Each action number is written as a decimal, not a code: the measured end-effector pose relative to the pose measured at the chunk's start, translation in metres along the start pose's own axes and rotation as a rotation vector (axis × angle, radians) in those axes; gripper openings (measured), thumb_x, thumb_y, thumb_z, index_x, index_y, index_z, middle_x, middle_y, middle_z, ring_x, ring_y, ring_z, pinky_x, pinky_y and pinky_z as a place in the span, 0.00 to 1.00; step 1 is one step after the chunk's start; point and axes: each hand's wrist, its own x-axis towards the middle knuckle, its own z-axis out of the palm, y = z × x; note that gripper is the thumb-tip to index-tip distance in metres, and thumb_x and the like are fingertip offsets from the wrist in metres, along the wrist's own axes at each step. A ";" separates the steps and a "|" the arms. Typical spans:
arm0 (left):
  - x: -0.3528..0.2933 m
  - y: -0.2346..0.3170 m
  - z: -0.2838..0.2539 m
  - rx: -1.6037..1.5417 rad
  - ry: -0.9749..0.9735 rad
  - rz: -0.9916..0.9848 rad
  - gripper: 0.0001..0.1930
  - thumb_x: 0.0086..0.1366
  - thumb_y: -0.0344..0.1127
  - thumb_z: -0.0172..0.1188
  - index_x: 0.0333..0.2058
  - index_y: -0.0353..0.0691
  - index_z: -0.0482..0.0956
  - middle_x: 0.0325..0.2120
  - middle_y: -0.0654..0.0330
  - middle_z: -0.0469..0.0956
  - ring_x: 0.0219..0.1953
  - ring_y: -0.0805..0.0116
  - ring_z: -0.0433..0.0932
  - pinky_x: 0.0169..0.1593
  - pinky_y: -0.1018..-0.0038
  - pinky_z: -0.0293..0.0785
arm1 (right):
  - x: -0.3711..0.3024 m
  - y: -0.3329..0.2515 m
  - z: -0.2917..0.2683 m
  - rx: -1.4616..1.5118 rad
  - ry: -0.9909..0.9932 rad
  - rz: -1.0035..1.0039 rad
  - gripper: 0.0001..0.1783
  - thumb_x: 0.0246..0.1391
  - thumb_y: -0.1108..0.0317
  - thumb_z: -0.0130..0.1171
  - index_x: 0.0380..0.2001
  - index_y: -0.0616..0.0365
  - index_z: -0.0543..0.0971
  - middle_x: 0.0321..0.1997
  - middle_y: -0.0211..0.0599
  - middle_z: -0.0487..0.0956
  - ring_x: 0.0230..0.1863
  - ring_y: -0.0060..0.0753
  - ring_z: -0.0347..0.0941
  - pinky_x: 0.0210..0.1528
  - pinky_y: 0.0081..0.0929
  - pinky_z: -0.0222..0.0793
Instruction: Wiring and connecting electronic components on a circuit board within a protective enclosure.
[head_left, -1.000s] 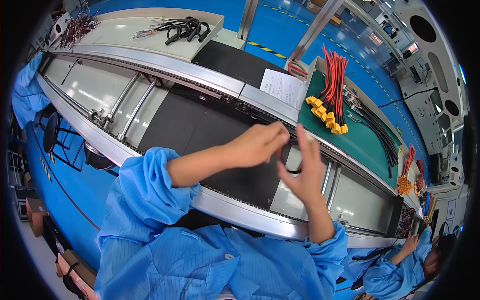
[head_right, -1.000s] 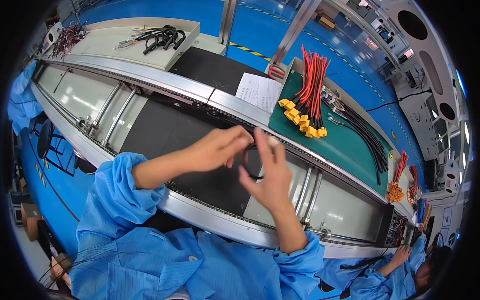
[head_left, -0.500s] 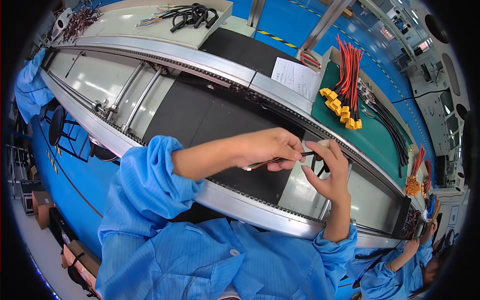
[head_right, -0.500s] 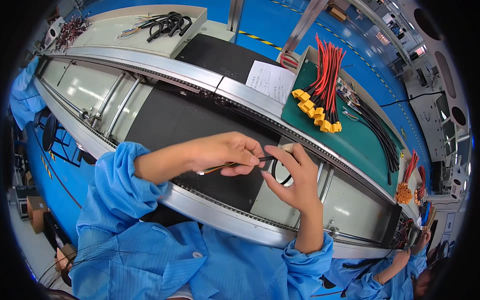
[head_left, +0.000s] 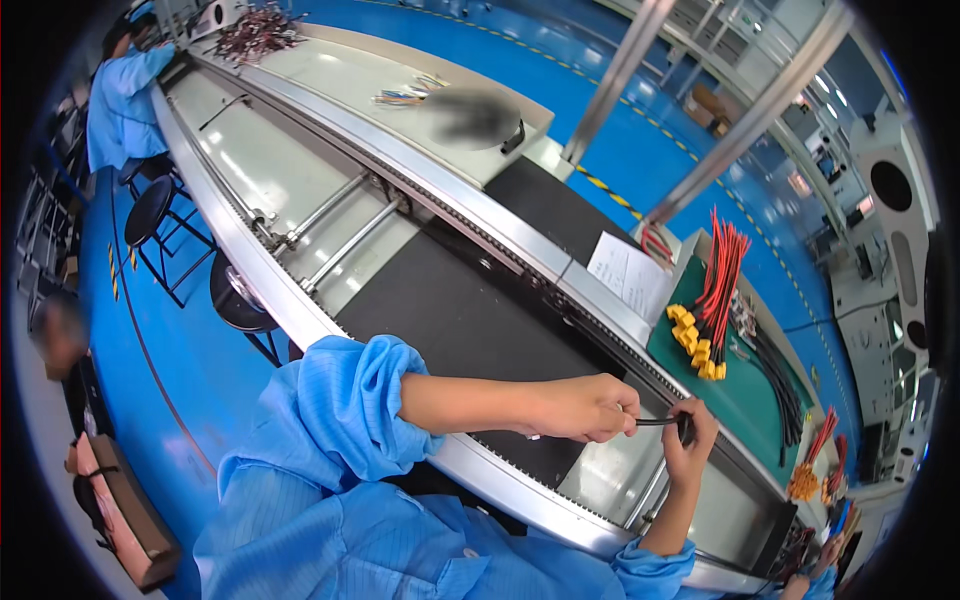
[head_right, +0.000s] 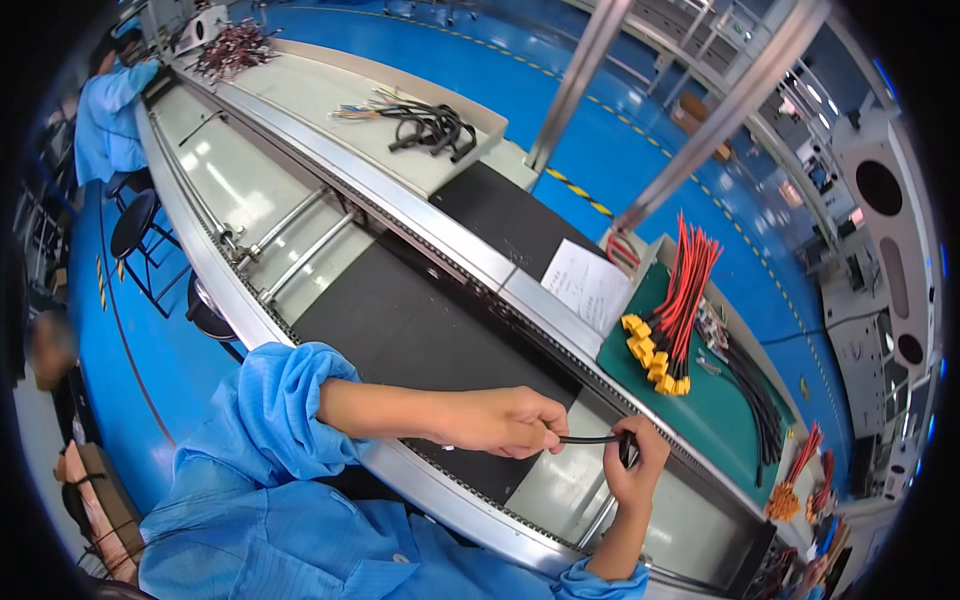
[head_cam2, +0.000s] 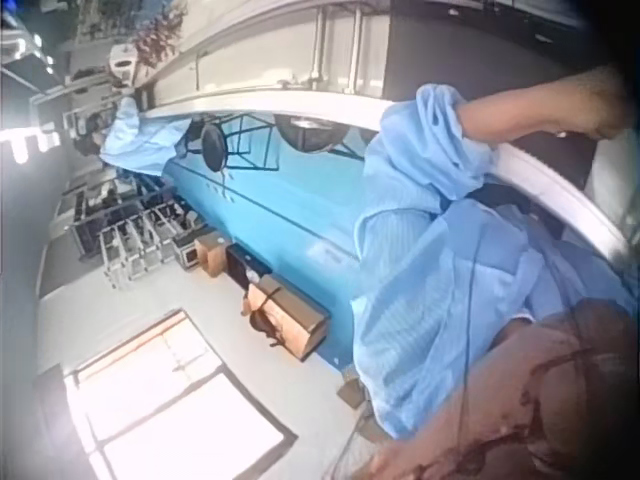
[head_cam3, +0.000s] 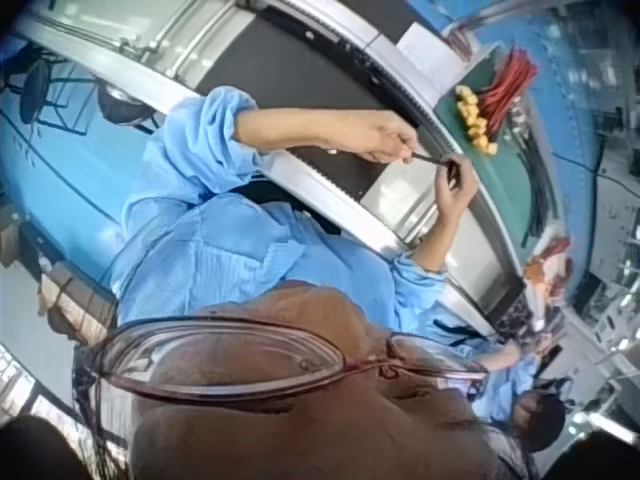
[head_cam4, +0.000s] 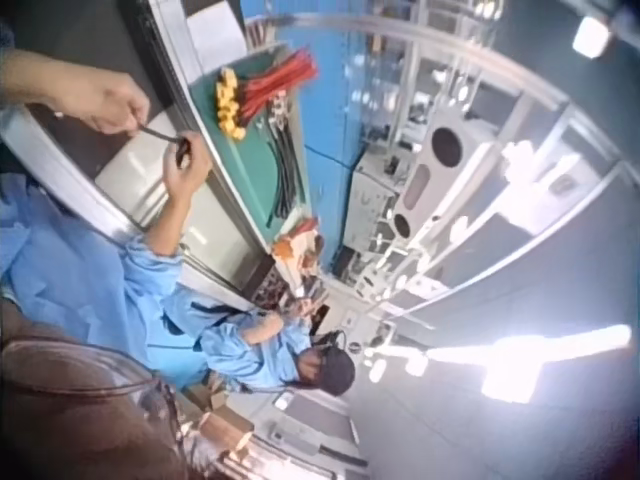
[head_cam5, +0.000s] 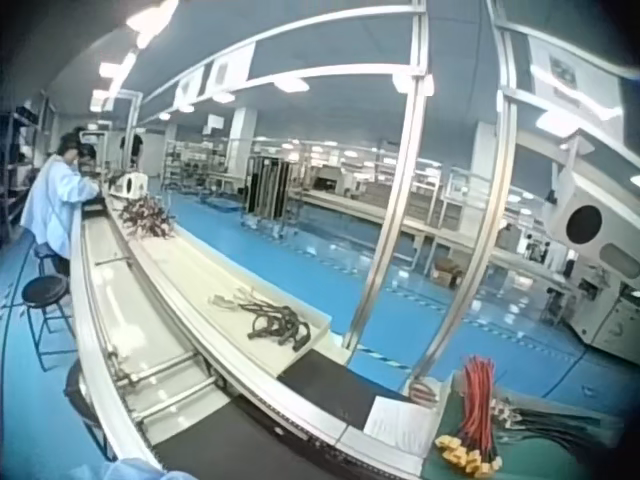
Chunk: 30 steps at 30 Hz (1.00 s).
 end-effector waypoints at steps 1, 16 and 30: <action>-0.005 0.004 -0.005 0.008 -0.011 0.035 0.10 0.64 0.35 0.47 0.38 0.34 0.69 0.15 0.67 0.63 0.16 0.83 0.56 0.17 0.87 0.50 | -0.002 -0.004 0.007 0.137 0.096 0.065 0.07 0.40 0.76 0.53 0.27 0.62 0.75 0.25 0.36 0.72 0.23 0.28 0.63 0.29 0.21 0.63; -0.081 0.131 -0.236 1.064 0.930 0.597 0.05 0.61 0.26 0.51 0.36 0.40 0.71 0.26 0.63 0.76 0.26 0.72 0.72 0.33 0.77 0.68 | 0.006 -0.015 0.022 -0.057 0.031 0.125 0.06 0.49 0.79 0.50 0.27 0.65 0.77 0.25 0.35 0.72 0.22 0.24 0.63 0.26 0.16 0.63; -0.087 0.076 -0.375 2.047 1.420 0.108 0.28 0.42 0.21 0.49 0.47 0.45 0.69 0.53 0.54 0.66 0.57 0.51 0.62 0.59 0.58 0.54 | 0.030 0.056 -0.083 -0.621 0.259 0.107 0.05 0.50 0.73 0.53 0.27 0.63 0.77 0.20 0.31 0.74 0.20 0.26 0.66 0.25 0.21 0.62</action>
